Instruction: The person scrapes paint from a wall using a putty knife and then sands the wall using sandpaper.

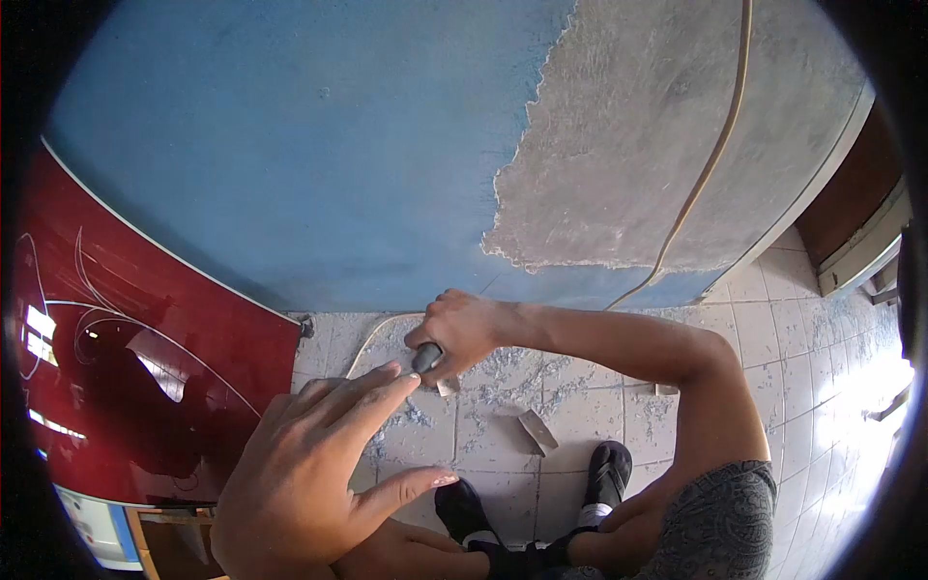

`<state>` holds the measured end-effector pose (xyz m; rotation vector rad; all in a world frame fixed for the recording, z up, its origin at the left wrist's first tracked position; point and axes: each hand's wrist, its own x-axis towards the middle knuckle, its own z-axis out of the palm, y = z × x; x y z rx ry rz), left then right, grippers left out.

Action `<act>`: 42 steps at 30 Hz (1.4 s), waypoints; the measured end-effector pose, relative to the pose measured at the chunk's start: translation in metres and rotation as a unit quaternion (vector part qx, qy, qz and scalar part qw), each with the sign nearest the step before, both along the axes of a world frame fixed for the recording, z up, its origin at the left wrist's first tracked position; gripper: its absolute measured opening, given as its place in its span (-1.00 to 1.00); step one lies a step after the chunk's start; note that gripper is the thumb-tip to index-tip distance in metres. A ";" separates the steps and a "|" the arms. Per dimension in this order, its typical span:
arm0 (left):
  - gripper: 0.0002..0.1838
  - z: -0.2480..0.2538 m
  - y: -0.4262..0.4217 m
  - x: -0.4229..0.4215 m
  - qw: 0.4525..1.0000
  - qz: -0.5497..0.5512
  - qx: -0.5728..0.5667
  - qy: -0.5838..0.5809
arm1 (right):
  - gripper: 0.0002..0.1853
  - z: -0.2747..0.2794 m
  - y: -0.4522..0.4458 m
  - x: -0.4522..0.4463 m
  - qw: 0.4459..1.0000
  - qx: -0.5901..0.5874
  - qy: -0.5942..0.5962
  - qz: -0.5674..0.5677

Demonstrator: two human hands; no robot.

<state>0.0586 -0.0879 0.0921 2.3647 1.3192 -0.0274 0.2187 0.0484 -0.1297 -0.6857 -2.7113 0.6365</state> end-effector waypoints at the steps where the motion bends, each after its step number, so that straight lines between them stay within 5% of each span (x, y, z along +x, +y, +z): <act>1: -0.25 0.000 0.002 0.000 1.000 -0.003 0.006 0.003 | -0.47 0.003 -0.006 0.001 1.000 -0.012 0.008 0.007; 15: -0.27 -0.011 0.004 -0.004 1.000 0.016 0.014 0.023 | -0.24 -0.146 -0.055 0.021 0.985 0.019 -0.087 0.149; 20: -0.23 -0.015 0.005 -0.004 0.998 -0.012 0.057 0.018 | -0.23 -0.137 -0.058 0.030 0.962 -0.178 -0.175 0.111; 24: -0.26 -0.014 0.006 0.000 1.000 0.003 0.019 0.015 | -0.32 -0.148 -0.075 0.033 0.883 -0.384 -0.245 0.109; 28: -0.28 -0.011 0.004 -0.001 1.000 0.016 -0.006 0.020 | -0.40 -0.187 -0.091 0.029 0.854 -0.401 -0.304 0.134; 31: -0.28 -0.010 0.000 -0.003 0.999 0.021 -0.005 0.033 | -0.49 -0.199 -0.095 0.025 0.858 -0.381 -0.274 0.208; 38: -0.26 -0.011 -0.002 -0.015 1.000 -0.015 0.013 -0.008 | -0.75 -0.170 -0.095 0.021 0.872 -0.452 -0.046 0.182; 42: -0.27 -0.013 -0.004 -0.015 1.000 -0.007 -0.004 -0.004 | -0.70 -0.141 -0.085 0.017 0.900 -0.390 0.008 0.195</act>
